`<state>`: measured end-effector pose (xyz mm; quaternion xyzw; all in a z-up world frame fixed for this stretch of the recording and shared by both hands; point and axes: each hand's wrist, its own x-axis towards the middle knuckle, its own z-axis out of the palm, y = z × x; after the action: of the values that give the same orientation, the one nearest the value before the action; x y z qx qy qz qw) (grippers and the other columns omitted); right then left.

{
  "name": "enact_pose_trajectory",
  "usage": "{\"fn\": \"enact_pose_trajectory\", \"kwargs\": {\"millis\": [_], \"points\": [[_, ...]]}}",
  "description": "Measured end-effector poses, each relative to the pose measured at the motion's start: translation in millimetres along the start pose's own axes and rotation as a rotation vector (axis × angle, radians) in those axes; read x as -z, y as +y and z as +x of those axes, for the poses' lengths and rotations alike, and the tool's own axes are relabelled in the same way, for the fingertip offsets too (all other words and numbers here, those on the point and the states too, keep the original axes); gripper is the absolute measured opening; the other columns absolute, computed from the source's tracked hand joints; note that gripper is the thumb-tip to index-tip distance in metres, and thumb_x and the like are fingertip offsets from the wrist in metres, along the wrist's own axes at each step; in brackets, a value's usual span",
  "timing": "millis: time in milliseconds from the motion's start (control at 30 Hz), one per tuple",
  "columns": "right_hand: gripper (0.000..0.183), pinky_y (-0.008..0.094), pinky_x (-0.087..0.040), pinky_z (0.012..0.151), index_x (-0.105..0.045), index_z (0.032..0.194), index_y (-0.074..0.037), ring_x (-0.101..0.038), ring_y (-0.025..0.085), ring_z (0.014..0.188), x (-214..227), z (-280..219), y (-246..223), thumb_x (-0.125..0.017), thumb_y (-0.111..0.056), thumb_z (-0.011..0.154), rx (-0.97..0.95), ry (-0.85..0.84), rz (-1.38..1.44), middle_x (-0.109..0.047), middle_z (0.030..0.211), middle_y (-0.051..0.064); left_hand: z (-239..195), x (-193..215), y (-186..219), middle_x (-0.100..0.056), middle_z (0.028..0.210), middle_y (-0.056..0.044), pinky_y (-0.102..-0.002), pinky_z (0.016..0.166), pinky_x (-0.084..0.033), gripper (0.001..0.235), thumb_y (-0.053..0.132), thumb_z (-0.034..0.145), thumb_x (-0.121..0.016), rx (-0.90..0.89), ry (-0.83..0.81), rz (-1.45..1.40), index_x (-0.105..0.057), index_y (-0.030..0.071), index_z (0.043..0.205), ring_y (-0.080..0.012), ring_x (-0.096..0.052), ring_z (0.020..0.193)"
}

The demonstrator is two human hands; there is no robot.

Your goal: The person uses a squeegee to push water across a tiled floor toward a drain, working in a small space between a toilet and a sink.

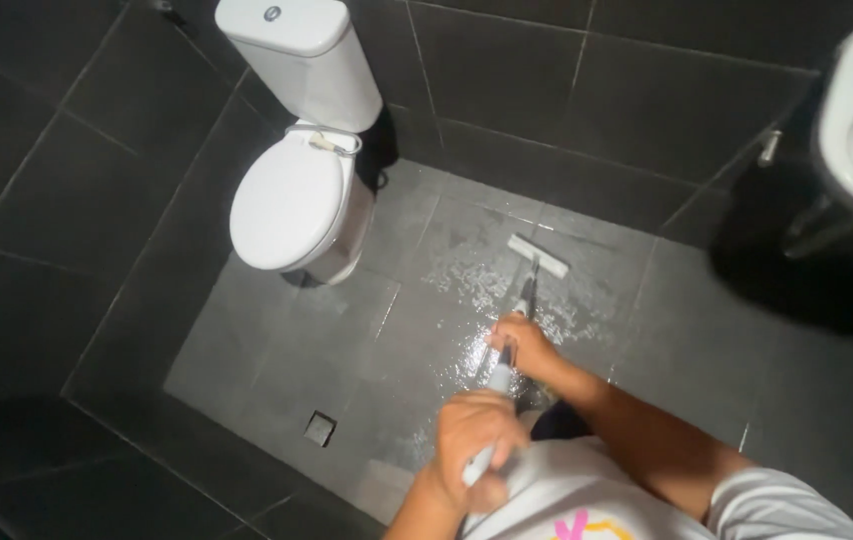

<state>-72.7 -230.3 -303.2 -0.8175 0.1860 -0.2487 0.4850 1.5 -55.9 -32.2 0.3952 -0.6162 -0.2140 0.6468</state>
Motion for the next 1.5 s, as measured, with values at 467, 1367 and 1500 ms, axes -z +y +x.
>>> {"fn": "enact_pose_trajectory", "kwargs": {"millis": [467,1367,1500], "points": [[0.030,0.042,-0.044,0.064,-0.054,0.070,-0.002,-0.055,0.032,0.068,78,78,-5,-0.075,-0.017,0.086,-0.060,-0.066,-0.050,-0.053,0.071,0.015,107,19,-41,-0.046,0.063,-0.001,-0.037,0.058,-0.042,0.047,0.051,0.098,-0.059,0.127,-0.092,0.043,-0.068,0.005,0.089,-0.0251,-0.052,0.058],[0.032,0.044,-0.047,0.067,-0.058,0.072,-0.006,-0.059,0.033,0.074,35,117,-27,-0.077,-0.026,0.088,0.047,-0.394,-0.001,-0.059,0.078,0.015,118,26,-9,-0.058,0.069,-0.010,-0.042,0.058,-0.045,0.040,0.034,0.106,-0.058,0.149,0.063,0.273,-0.067,0.000,0.087,-0.0287,-0.059,0.059],[0.023,0.044,-0.047,0.066,-0.061,0.076,-0.005,-0.058,0.033,0.077,13,151,28,-0.076,-0.019,0.087,0.154,-0.350,0.033,-0.060,0.078,0.014,109,19,-41,-0.047,0.069,-0.002,-0.039,0.060,-0.037,0.040,0.042,0.096,-0.052,0.148,0.151,0.332,-0.064,0.005,0.090,-0.0264,-0.051,0.062]]}}
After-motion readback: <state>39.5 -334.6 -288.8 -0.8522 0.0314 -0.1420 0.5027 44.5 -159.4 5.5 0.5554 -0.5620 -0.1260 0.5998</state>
